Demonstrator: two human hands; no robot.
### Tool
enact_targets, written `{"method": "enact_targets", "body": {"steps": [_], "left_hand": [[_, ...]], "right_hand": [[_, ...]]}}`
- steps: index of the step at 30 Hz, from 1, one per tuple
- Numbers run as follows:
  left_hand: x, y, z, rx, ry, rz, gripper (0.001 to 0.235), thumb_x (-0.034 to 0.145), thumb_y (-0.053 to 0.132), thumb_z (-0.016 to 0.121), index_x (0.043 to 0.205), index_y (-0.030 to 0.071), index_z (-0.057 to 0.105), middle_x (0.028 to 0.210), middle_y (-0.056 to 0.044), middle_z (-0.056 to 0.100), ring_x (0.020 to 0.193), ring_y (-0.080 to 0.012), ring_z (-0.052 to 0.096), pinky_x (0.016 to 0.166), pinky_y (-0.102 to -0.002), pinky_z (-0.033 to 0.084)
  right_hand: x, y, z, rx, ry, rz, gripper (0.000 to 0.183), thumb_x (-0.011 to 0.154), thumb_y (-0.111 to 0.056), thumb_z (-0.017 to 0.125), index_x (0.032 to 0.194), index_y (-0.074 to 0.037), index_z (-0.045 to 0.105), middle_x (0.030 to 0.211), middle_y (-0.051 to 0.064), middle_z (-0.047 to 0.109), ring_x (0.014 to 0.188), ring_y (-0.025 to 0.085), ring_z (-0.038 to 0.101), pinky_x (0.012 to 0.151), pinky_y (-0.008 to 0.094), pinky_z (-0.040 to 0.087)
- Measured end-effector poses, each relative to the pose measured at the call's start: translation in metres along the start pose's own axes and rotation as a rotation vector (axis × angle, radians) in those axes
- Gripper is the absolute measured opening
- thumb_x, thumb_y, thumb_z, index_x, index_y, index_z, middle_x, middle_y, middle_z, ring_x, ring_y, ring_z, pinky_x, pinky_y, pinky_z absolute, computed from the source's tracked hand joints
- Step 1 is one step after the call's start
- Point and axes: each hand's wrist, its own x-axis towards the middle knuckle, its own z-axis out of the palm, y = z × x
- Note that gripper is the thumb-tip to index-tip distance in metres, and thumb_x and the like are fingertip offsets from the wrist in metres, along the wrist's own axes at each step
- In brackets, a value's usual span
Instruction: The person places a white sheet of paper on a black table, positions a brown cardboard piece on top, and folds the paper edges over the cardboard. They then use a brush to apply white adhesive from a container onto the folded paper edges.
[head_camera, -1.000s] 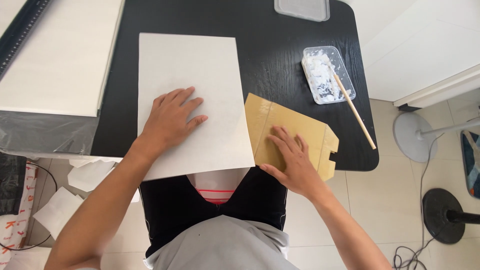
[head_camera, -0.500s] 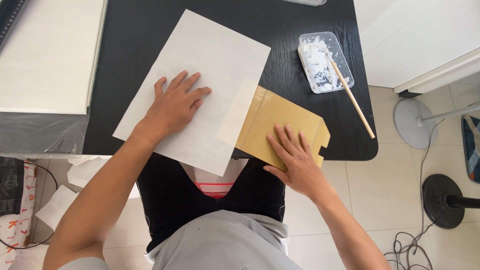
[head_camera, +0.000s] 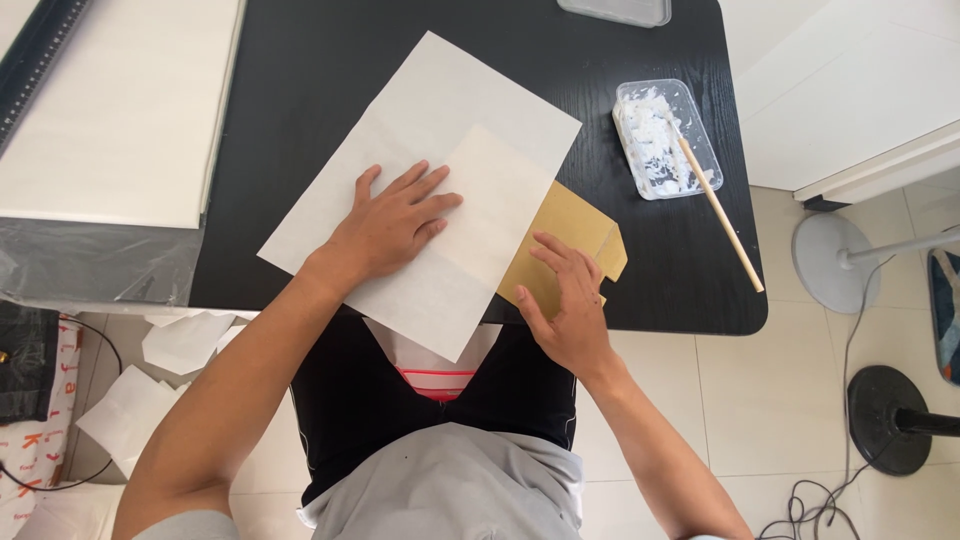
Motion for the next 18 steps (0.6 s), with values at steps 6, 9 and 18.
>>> {"method": "enact_targets", "body": {"steps": [6, 9, 18], "left_hand": [[0.002, -0.013, -0.001, 0.014, -0.033, -0.015, 0.046, 0.109, 0.044, 0.029, 0.153, 0.038, 0.044, 0.168, 0.001, 0.033, 0.157, -0.0203, 0.023, 0.122, -0.065, 0.01], [0.008, -0.021, 0.003, 0.043, -0.036, -0.023, 0.051, 0.109, 0.048, 0.025, 0.156, 0.036, 0.039, 0.169, 0.001, 0.031, 0.157, -0.0196, 0.021, 0.122, -0.065, 0.008], [0.005, -0.025, 0.011, 0.05, 0.169, 0.057, 0.041, 0.107, 0.039, 0.036, 0.142, 0.025, 0.052, 0.162, -0.004, 0.037, 0.148, -0.0286, 0.027, 0.104, -0.067, 0.021]], "right_hand": [[-0.025, 0.015, -0.024, -0.345, -0.339, -0.098, 0.088, 0.084, -0.054, 0.072, 0.157, -0.017, 0.039, 0.166, 0.008, 0.034, 0.154, 0.025, 0.028, 0.125, 0.045, 0.018], [-0.047, 0.034, -0.029, -0.412, -0.201, -0.232, 0.062, 0.092, -0.029, 0.064, 0.152, -0.023, 0.049, 0.161, -0.001, 0.044, 0.148, 0.018, 0.04, 0.12, 0.037, 0.029], [-0.129, 0.073, -0.129, -0.039, 0.206, -0.085, 0.052, 0.107, -0.036, 0.04, 0.128, 0.004, 0.065, 0.127, 0.018, 0.069, 0.109, 0.026, 0.066, 0.094, 0.036, 0.051]]}}
